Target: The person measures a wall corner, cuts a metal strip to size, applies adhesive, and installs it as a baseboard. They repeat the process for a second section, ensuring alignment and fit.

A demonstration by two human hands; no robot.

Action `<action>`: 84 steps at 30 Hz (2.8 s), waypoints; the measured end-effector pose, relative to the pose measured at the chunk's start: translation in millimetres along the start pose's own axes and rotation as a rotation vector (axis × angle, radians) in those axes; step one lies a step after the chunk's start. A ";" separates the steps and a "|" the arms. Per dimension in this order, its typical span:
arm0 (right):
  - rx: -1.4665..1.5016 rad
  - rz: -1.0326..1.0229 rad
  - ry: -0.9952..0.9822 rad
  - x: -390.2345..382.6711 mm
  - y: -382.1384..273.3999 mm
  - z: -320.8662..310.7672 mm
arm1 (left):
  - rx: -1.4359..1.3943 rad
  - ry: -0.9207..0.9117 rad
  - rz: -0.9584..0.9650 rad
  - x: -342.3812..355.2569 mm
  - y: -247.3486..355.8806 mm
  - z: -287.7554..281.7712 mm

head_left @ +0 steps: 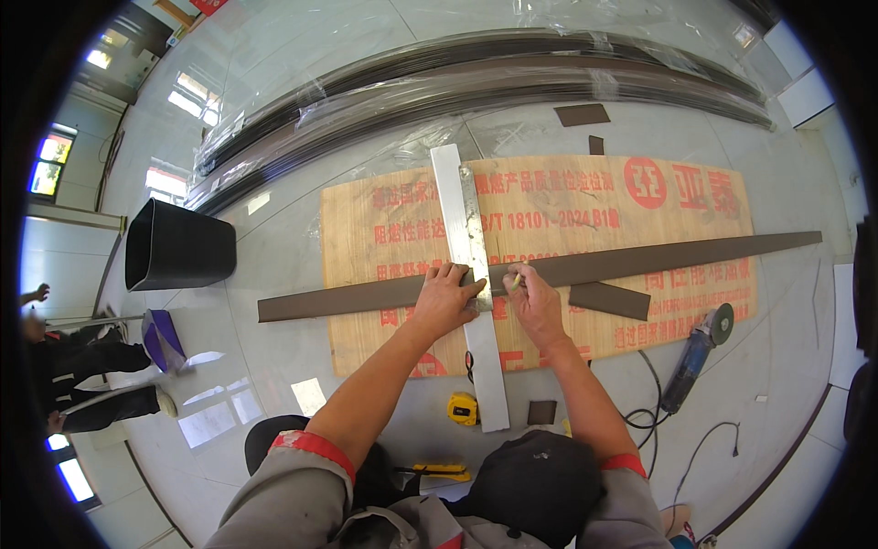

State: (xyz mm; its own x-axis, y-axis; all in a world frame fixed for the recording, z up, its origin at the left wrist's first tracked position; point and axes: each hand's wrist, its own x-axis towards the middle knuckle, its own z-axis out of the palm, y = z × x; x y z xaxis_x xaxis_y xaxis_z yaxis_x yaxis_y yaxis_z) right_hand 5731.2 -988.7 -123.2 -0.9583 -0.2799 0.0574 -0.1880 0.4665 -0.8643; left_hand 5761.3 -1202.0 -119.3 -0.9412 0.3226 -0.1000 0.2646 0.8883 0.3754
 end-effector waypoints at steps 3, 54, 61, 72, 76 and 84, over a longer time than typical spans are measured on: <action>0.001 -0.017 0.057 5.6 2.7 9.8 | 0.003 -0.013 -0.003 1.6 -0.4 0.1; 0.362 -0.832 -0.998 -109.1 -350.5 -68.5 | 0.105 -0.243 0.294 -23.7 -4.7 -34.7; 0.053 -0.823 -1.203 -122.9 -365.5 -79.8 | 0.445 -0.083 0.409 -46.9 -64.2 -87.8; 0.091 -0.360 -1.173 -77.8 -333.7 -80.1 | 0.199 -0.219 -0.020 -130.3 -153.2 -58.4; -0.045 0.294 -0.726 -67.1 -166.7 -80.0 | 0.201 -0.081 -0.157 -144.6 -143.8 -61.5; 0.122 0.784 -0.744 -188.3 -0.8 7.2 | 0.196 -0.040 -0.314 -131.0 -156.9 -61.4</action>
State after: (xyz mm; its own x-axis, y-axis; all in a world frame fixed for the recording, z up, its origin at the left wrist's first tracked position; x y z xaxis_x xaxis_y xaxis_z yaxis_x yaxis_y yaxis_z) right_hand 5913.4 -942.3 -136.9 -0.4241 -0.3979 -0.8135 0.4810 0.6621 -0.5746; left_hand 5830.2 -1403.8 -108.5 -0.9749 0.0338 -0.2198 0.0034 0.9905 0.1371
